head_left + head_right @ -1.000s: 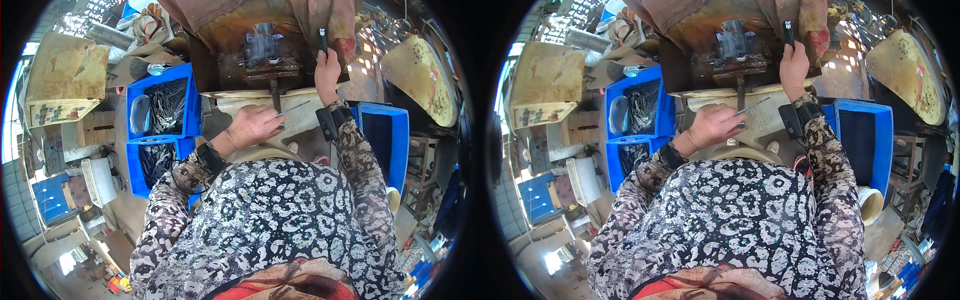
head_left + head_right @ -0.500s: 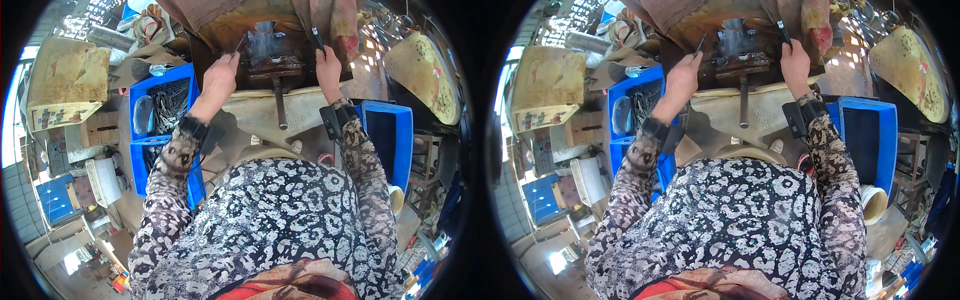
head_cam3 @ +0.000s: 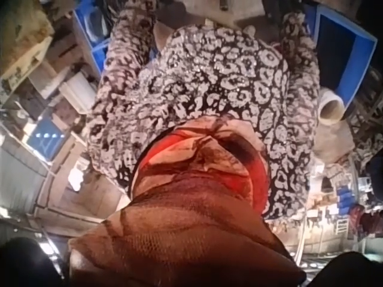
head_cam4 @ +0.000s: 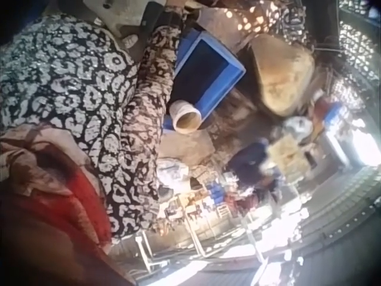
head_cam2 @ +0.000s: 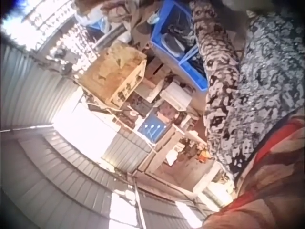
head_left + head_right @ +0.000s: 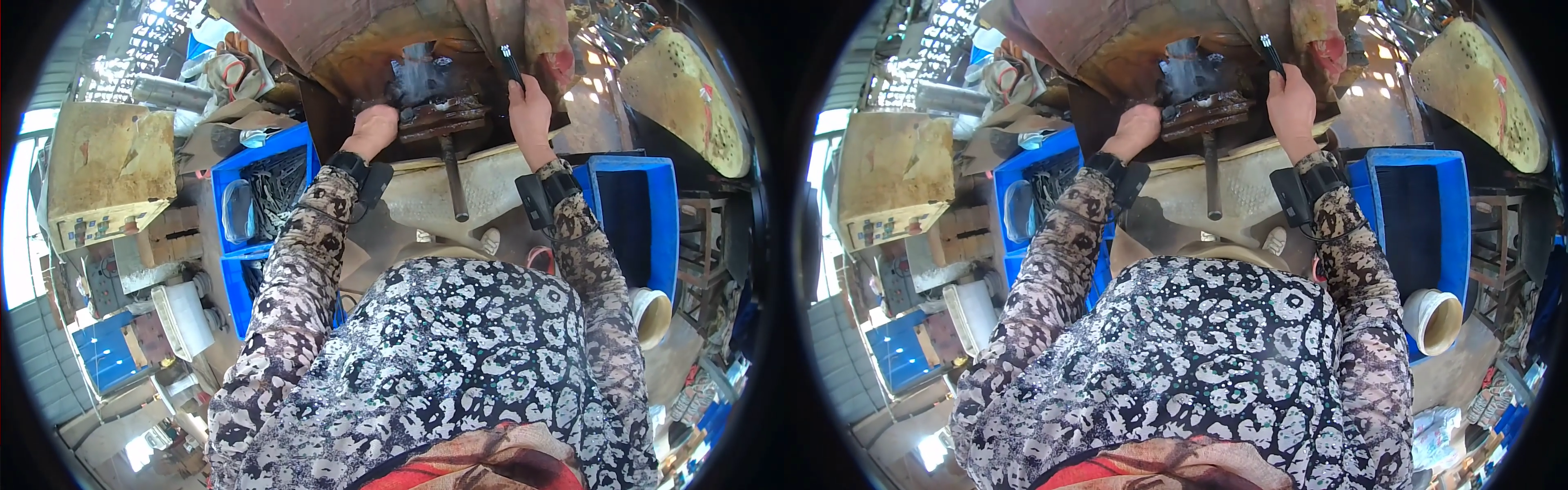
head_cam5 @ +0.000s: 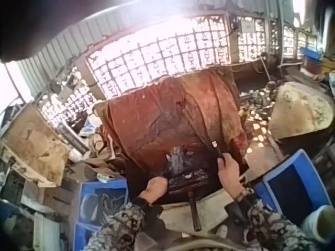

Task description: Polishing small metal components using a stationary grinding machine.

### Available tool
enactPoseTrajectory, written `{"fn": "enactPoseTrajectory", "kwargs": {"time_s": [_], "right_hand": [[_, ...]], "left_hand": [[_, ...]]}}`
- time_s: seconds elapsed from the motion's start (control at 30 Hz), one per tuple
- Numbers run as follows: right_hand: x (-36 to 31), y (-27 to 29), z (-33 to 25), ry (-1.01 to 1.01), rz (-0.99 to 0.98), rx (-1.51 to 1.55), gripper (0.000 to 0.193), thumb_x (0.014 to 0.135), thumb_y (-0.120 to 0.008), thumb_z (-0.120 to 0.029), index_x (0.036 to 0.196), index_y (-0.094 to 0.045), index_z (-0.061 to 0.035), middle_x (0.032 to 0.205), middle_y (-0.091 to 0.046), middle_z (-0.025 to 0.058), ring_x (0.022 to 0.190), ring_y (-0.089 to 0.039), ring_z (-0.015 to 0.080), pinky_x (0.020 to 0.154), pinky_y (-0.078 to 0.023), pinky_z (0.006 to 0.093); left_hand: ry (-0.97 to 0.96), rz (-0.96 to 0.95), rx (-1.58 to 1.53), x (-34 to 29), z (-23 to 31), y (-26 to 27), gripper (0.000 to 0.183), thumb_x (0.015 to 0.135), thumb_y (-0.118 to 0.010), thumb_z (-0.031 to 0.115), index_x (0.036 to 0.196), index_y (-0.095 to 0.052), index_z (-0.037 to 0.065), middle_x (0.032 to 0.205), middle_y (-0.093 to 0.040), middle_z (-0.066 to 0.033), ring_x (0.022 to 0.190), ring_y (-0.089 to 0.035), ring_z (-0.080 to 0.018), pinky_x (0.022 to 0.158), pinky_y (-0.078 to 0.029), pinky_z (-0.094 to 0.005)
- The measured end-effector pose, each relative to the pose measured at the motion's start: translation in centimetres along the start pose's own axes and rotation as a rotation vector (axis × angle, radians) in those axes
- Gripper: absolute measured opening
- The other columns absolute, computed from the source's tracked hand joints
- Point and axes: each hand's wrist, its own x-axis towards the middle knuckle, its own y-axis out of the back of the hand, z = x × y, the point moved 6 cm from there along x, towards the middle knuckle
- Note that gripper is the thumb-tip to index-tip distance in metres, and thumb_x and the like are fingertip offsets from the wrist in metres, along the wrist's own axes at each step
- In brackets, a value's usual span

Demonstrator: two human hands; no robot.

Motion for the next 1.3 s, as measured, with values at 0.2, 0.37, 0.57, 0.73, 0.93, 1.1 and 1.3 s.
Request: {"fn": "enactPoseTrajectory", "kwargs": {"time_s": [0.2, 0.37, 0.57, 0.73, 0.93, 1.1, 1.3], "right_hand": [[0.3, 0.0, 0.4, -0.192, -0.116, 0.282, 0.021, 0.093, -0.058, -0.019, 0.104, -0.06, -0.0011, 0.071, -0.058, 0.0038, 0.055, -0.053, 0.0127, 0.051, -0.043, 0.0268], [-1.8, -0.4, -3.3, -0.528, -0.287, 0.828, 0.011, 0.092, -0.061, -0.016, 0.088, -0.056, -0.0063, 0.071, -0.052, -0.0009, 0.054, -0.047, 0.0067, 0.044, -0.036, 0.0215], [-4.3, -2.0, -5.9, -0.617, -0.444, 1.056, 0.014, 0.09, -0.064, -0.018, 0.09, -0.055, -0.0077, 0.077, -0.057, 0.0009, 0.065, -0.057, 0.01, 0.052, -0.045, 0.0229], [-5.2, -2.0, -6.6, -0.649, -0.423, 1.089, 0.014, 0.09, -0.065, -0.017, 0.093, -0.056, -0.0072, 0.081, -0.06, 0.0023, 0.07, -0.061, 0.0113, 0.055, -0.047, 0.024], [-5.6, -2.3, -7.1, -0.679, -0.354, 1.191, 0.017, 0.09, -0.066, -0.015, 0.099, -0.056, -0.0047, 0.087, -0.065, 0.0059, 0.076, -0.063, 0.0131, 0.06, -0.05, 0.0249], [-6.0, -2.9, -7.4, -0.642, -0.382, 1.199, 0.021, 0.088, -0.068, -0.014, 0.102, -0.057, -0.0024, 0.091, -0.066, 0.0076, 0.078, -0.064, 0.0129, 0.06, -0.048, 0.0224], [-6.2, -2.6, -7.4, -0.625, -0.356, 1.07, 0.021, 0.088, -0.067, -0.012, 0.103, -0.057, -0.0013, 0.095, -0.067, 0.0095, 0.081, -0.064, 0.014, 0.062, -0.048, 0.0222]], "left_hand": [[0.22, 0.03, -0.255, -2.8, -1.0, 4.7, 0.022, 0.086, -0.054, 0.022, 0.08, -0.07, 0.008, 0.079, -0.069, -0.0155, 0.079, -0.068, -0.0313, 0.073, -0.053, -0.0426], [0.333, 0.166, -0.782, -4.5, 0.2, 8.9, 0.024, 0.086, -0.06, 0.022, 0.088, -0.071, 0.0, 0.067, -0.065, -0.0067, 0.054, -0.061, -0.0129, 0.056, -0.048, -0.0274], [0.302, 0.325, -0.891, -5.6, 4.6, 11.2, 0.026, 0.087, -0.059, 0.026, 0.077, -0.068, 0.004, 0.062, -0.062, -0.0125, 0.057, -0.065, -0.0246, 0.06, -0.049, -0.0364], [0.158, 0.449, -0.672, -5.7, 7.1, 11.6, 0.021, 0.086, -0.061, 0.019, 0.082, -0.068, 0.0, 0.065, -0.062, -0.0115, 0.05, -0.062, -0.017, 0.052, -0.047, -0.0314], [0.093, 0.607, -0.411, -5.7, 9.7, 12.8, 0.022, 0.083, -0.062, 0.022, 0.072, -0.065, 0.004, 0.069, -0.062, -0.0125, 0.066, -0.063, -0.0282, 0.059, -0.049, -0.0396], [0.046, 0.583, -0.214, -5.8, 12.8, 13.0, 0.02, 0.084, -0.059, 0.019, 0.069, -0.062, 0.006, 0.067, -0.06, -0.0106, 0.063, -0.063, -0.0283, 0.053, -0.05, -0.0393], [0.009, 0.533, -0.199, -6.1, 13.1, 12.5, 0.014, 0.084, -0.06, 0.018, 0.08, -0.065, 0.005, 0.075, -0.06, -0.012, 0.061, -0.062, -0.0295, 0.053, -0.05, -0.0393]]}}
